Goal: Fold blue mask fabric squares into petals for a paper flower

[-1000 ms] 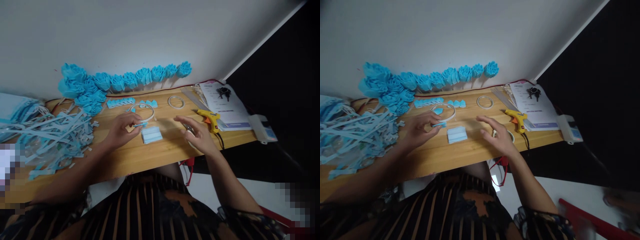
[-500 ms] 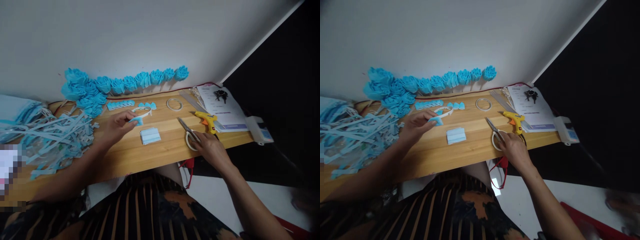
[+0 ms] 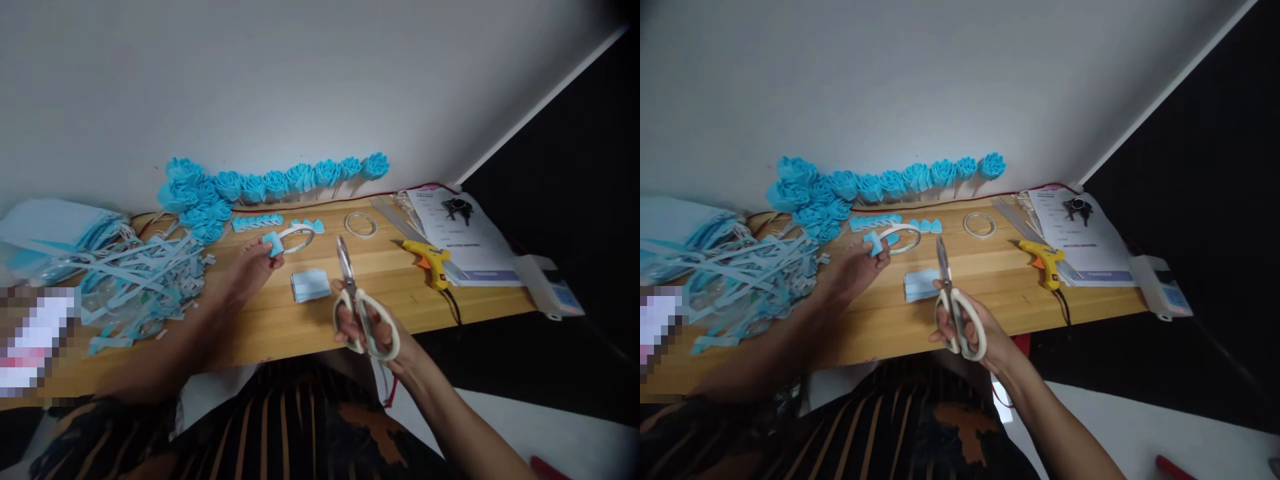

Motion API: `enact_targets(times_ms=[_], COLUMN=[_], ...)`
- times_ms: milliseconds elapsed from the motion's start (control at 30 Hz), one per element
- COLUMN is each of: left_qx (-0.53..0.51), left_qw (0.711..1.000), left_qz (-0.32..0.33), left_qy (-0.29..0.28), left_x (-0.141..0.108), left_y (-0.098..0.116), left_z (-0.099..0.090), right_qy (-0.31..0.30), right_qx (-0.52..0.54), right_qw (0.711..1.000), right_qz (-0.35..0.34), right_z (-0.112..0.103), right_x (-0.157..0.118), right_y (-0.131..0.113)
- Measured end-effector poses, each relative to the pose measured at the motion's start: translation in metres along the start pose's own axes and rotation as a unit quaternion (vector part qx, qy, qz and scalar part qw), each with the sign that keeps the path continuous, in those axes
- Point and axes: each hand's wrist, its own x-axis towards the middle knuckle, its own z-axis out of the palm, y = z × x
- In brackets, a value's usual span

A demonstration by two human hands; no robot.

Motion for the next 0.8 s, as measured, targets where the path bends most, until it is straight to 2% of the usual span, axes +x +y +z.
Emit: enact_targets(times_ms=[133,233,300,600,800], left_qx=[-0.024,-0.026,-0.026,-0.015,0.0], left_qw=[1.0,1.0,1.0,1.0,0.999], left_qz=[-0.002,-0.002,-0.003,0.001,-0.005], left_qy=[0.016,0.002,-0.008,-0.019,-0.053], left_x=[-0.004,-0.007,-0.009,-0.011,-0.011], left_y=[-0.006,-0.007,-0.007,-0.011,-0.015], left_z=[-0.002,-0.001,0.0,0.003,-0.001], right_qy=[-0.09,-0.161,-0.187,-0.172,-0.137], right_qx=[0.071,0.104,0.112,0.127,0.154], right_qw=[0.993,0.981,0.976,0.977,0.978], right_qz=[0.028,0.028,0.025,0.019,0.01], right_z=[0.01,0.019,0.025,0.032,0.031], right_x=[0.015,0.022,0.026,0.048,0.056], right_y=[0.016,0.017,0.015,0.012,0.011])
